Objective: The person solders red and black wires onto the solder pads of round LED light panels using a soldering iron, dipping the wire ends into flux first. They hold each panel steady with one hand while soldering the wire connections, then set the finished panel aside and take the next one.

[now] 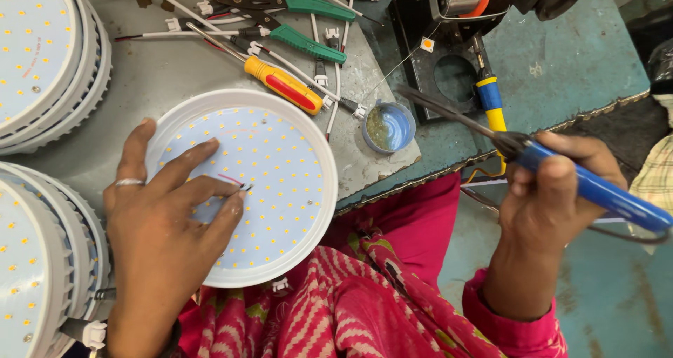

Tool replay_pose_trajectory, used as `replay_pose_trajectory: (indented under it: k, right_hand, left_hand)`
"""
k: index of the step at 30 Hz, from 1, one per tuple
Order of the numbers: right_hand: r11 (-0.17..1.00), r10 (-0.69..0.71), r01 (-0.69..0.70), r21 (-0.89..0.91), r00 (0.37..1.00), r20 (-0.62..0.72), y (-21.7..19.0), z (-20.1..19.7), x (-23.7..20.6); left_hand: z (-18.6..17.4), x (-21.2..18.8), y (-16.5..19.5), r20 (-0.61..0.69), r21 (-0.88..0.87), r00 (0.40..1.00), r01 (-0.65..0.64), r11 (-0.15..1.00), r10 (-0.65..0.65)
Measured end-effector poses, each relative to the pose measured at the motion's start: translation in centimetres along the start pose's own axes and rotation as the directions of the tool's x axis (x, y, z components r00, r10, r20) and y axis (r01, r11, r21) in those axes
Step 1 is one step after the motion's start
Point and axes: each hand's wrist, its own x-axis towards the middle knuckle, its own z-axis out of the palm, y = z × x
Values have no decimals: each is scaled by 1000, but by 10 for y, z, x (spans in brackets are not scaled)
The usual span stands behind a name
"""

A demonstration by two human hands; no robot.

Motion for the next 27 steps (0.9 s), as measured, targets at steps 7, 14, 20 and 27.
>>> replay_pose_trajectory:
  k: [7,14,20,27]
  right_hand:
    - [995,97,-99,17,989,112,-8,24,26]
    - [993,32,-28,-114,999,31,-11,41,51]
    - [895,15,62,-441,985,171,-7,56,63]
    - [802,-11,172,-572,962,274,-1,76,73]
  left_hand:
    - [-10,-4,5,-1,79,1000,28,996,-28]
    - [-7,-4,4,-3,104,1000,26,994,-26]
    - [-3,-9,-1,-7,67,998,60,996,-60]
    - [-4,-10,-4,7,69,998,64,996,-64]
